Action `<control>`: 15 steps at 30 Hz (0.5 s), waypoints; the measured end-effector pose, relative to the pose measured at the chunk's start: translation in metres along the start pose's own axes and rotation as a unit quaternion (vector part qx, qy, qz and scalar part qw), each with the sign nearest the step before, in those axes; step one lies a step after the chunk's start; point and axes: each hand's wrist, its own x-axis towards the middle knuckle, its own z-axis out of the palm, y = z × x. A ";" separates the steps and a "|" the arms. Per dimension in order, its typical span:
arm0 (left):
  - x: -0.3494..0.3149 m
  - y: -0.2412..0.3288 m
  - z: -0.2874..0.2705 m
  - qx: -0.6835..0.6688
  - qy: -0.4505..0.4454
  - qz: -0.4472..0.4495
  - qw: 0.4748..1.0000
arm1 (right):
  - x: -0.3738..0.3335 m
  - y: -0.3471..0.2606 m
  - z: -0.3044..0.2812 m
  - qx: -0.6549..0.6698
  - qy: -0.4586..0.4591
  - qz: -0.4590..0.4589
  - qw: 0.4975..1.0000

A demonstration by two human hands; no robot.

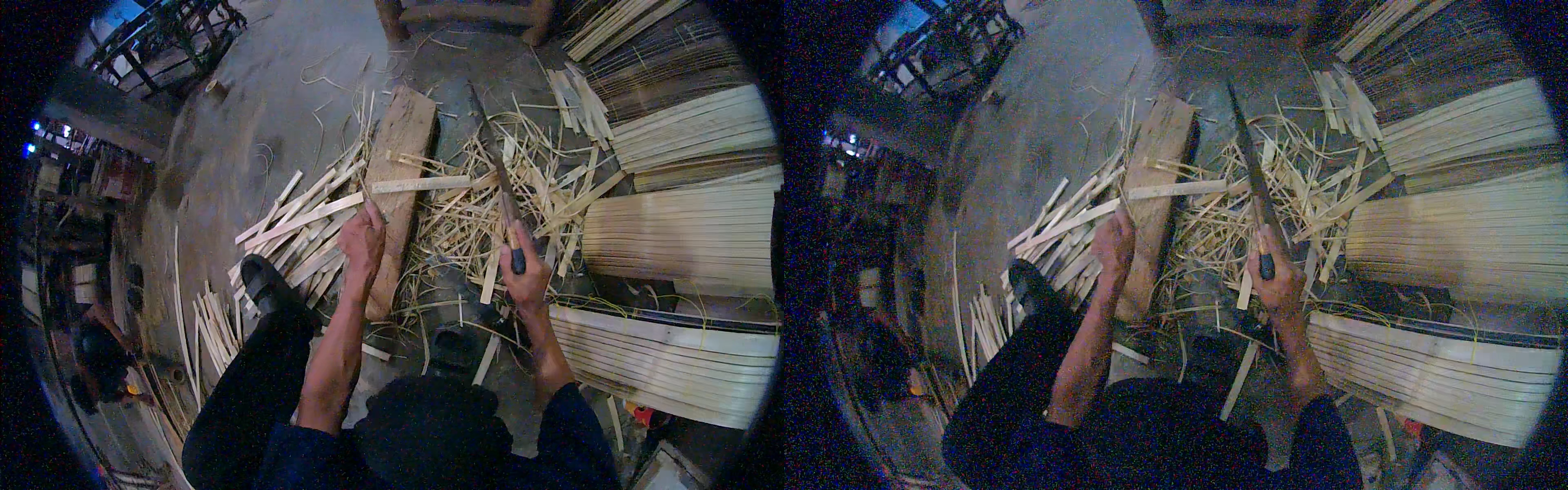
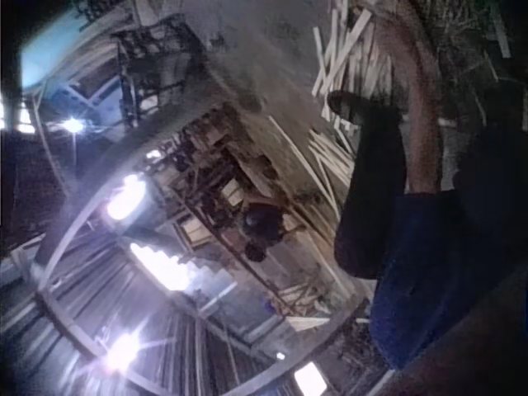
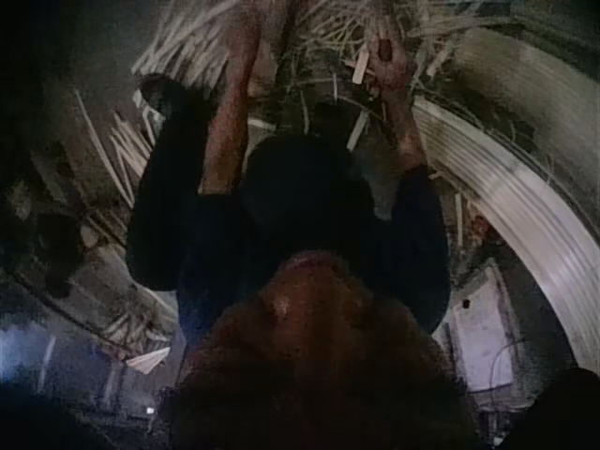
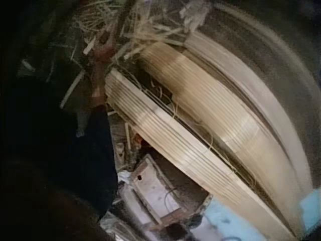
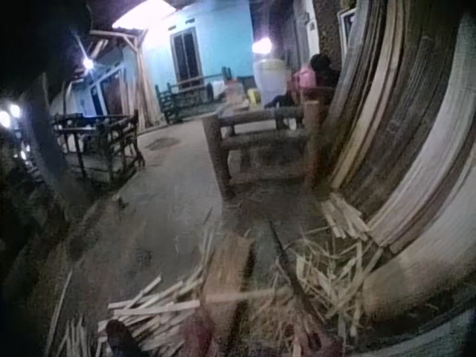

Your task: The person sits on the floor and uses a knife to split long bamboo strips into thinner slivers. They repeatedly pick up a strip, place it on a wooden block, and strike it with the knife to separate it, then set the finished pieces aside.

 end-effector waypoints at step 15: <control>0.135 0.049 -0.176 0.028 -0.199 0.156 0.967 | 0.111 -0.003 0.175 -0.308 -0.113 -0.206 0.922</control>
